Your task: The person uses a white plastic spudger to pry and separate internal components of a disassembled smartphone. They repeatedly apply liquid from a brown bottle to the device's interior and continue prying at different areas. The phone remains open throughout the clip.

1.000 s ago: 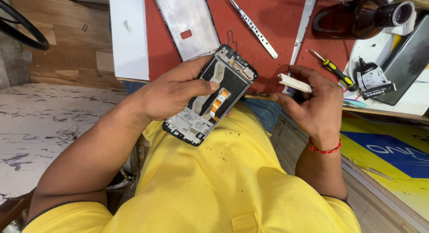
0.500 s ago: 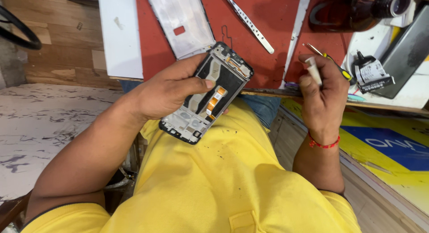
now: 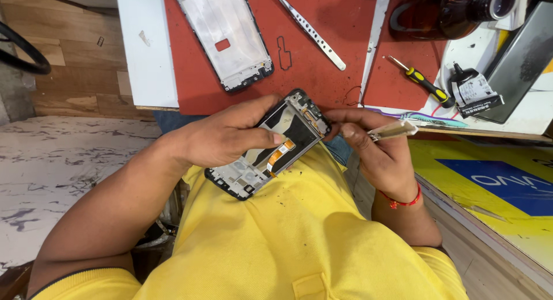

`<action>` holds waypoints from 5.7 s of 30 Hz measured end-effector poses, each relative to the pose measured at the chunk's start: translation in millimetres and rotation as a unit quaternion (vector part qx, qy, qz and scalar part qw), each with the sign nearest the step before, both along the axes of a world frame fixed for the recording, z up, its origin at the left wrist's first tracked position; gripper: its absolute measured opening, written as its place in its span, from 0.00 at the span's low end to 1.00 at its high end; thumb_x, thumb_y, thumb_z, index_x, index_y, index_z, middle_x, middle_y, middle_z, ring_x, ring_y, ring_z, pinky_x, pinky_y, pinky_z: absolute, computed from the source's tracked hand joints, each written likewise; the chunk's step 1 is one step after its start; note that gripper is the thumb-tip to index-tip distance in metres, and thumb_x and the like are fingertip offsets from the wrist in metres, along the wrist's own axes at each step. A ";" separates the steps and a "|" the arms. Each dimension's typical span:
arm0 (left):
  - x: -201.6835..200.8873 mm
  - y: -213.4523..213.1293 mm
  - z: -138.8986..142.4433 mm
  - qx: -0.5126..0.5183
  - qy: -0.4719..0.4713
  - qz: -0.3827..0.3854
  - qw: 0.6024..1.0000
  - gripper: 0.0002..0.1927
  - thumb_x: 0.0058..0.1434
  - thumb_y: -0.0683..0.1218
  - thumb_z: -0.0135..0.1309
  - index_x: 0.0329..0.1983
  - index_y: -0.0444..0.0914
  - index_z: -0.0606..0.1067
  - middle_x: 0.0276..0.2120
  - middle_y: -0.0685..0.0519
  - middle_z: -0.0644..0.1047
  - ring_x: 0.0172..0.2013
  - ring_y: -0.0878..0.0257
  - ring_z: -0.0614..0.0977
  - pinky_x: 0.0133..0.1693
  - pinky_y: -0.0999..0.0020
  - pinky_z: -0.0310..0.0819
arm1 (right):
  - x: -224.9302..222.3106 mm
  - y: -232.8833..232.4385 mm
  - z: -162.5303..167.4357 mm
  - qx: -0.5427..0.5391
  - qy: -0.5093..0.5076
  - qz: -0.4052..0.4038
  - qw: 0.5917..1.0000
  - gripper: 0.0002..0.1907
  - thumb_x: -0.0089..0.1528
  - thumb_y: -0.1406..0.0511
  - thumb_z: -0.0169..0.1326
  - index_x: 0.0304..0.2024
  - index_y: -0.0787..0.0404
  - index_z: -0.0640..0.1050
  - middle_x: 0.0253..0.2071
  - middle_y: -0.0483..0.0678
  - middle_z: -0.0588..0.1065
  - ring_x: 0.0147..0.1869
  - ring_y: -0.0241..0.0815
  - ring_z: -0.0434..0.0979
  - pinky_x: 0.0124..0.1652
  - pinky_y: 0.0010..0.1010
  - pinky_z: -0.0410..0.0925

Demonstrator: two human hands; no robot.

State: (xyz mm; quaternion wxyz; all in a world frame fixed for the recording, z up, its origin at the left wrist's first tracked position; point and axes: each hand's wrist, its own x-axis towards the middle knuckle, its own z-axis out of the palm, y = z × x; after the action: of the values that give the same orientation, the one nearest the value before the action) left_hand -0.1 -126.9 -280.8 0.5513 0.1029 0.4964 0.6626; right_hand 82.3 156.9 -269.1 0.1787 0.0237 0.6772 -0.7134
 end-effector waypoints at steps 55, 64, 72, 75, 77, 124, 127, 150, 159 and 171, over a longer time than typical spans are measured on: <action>2.0 30.6 29.2 0.478 -0.066 0.464 0.743 0.44 0.69 0.75 0.40 0.69 0.36 0.62 0.44 0.46 0.71 0.48 0.54 0.75 0.59 0.37 0.68 | -34.3 -65.2 14.2 0.141 0.436 -0.072 0.886 0.14 0.57 0.75 0.65 0.41 0.64 0.74 0.40 0.60 0.78 0.42 0.45 0.85 0.41 0.30 0.79; 0.2 37.3 28.2 0.459 -0.056 0.502 0.731 0.38 0.74 0.72 0.36 0.63 0.34 0.64 0.45 0.44 0.73 0.48 0.52 0.76 0.56 0.41 0.70 | -43.8 -61.8 14.9 0.172 0.519 0.007 0.837 0.15 0.56 0.71 0.68 0.39 0.64 0.74 0.39 0.60 0.79 0.45 0.55 0.85 0.42 0.42 0.80; -3.0 25.6 16.2 0.433 -0.087 0.495 0.748 0.42 0.74 0.72 0.31 0.68 0.31 0.64 0.44 0.42 0.74 0.50 0.49 0.78 0.59 0.43 0.70 | -66.2 -18.3 -1.4 0.111 0.479 -0.356 0.795 0.06 0.67 0.68 0.48 0.44 0.65 0.68 0.41 0.58 0.76 0.38 0.48 0.77 0.39 0.39 0.74; -5.7 25.7 12.0 0.423 -0.094 0.501 0.749 0.43 0.75 0.72 0.28 0.67 0.30 0.66 0.43 0.41 0.76 0.49 0.47 0.79 0.57 0.46 0.71 | -75.5 6.4 -7.6 0.267 0.399 -0.332 0.812 0.09 0.66 0.75 0.50 0.49 0.69 0.71 0.42 0.54 0.71 0.34 0.38 0.67 0.32 0.32 0.64; -4.6 29.5 11.2 0.411 -0.094 0.502 0.755 0.43 0.76 0.71 0.27 0.66 0.29 0.67 0.43 0.41 0.77 0.48 0.46 0.80 0.54 0.48 0.72 | -77.3 13.9 -10.6 0.403 0.396 -0.271 0.779 0.22 0.65 0.81 0.60 0.59 0.71 0.71 0.53 0.57 0.70 0.43 0.40 0.64 0.39 0.36 0.64; 18.1 29.4 38.2 0.472 -0.019 0.524 0.709 0.43 0.77 0.74 0.38 0.70 0.31 0.59 0.50 0.40 0.73 0.57 0.51 0.76 0.60 0.57 0.72 | -81.3 -60.6 80.0 0.484 0.642 -0.096 0.588 0.20 0.62 0.70 0.75 0.54 0.60 0.82 0.52 0.52 0.68 0.51 0.48 0.75 0.46 0.33 0.72; 18.2 29.1 39.4 0.464 -0.003 0.531 0.709 0.43 0.78 0.74 0.37 0.70 0.31 0.59 0.50 0.39 0.72 0.56 0.51 0.75 0.60 0.58 0.71 | -84.1 -67.0 80.9 0.475 0.651 -0.105 0.582 0.18 0.63 0.72 0.73 0.53 0.59 0.82 0.51 0.52 0.68 0.52 0.49 0.76 0.47 0.34 0.74; 23.5 20.0 43.2 0.501 -0.029 0.532 0.682 0.38 0.83 0.70 0.33 0.68 0.29 0.61 0.51 0.42 0.73 0.56 0.54 0.76 0.65 0.57 0.68 | -88.4 -67.9 80.5 0.478 0.688 -0.108 0.535 0.15 0.61 0.70 0.74 0.48 0.62 0.84 0.45 0.55 0.70 0.47 0.49 0.77 0.43 0.37 0.73; 23.3 18.5 44.1 0.507 -0.043 0.530 0.678 0.37 0.84 0.69 0.32 0.68 0.30 0.61 0.51 0.42 0.73 0.56 0.53 0.76 0.65 0.57 0.68 | -83.5 -80.1 79.2 0.462 0.668 -0.124 0.571 0.13 0.62 0.71 0.70 0.49 0.64 0.83 0.45 0.57 0.70 0.47 0.50 0.76 0.42 0.34 0.71; 23.9 16.5 42.5 0.510 -0.056 0.523 0.680 0.37 0.84 0.69 0.33 0.68 0.30 0.61 0.51 0.43 0.74 0.57 0.53 0.76 0.65 0.56 0.67 | -84.5 -82.8 81.6 0.478 0.666 -0.135 0.557 0.12 0.61 0.71 0.70 0.47 0.64 0.84 0.44 0.56 0.70 0.47 0.51 0.78 0.44 0.36 0.74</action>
State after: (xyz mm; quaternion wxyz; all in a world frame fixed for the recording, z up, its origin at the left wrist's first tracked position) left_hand 23.8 -110.3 -238.3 0.0034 0.0547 0.0229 0.9982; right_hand -2.2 74.1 -187.5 -0.4590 -0.2848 0.8339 -0.1133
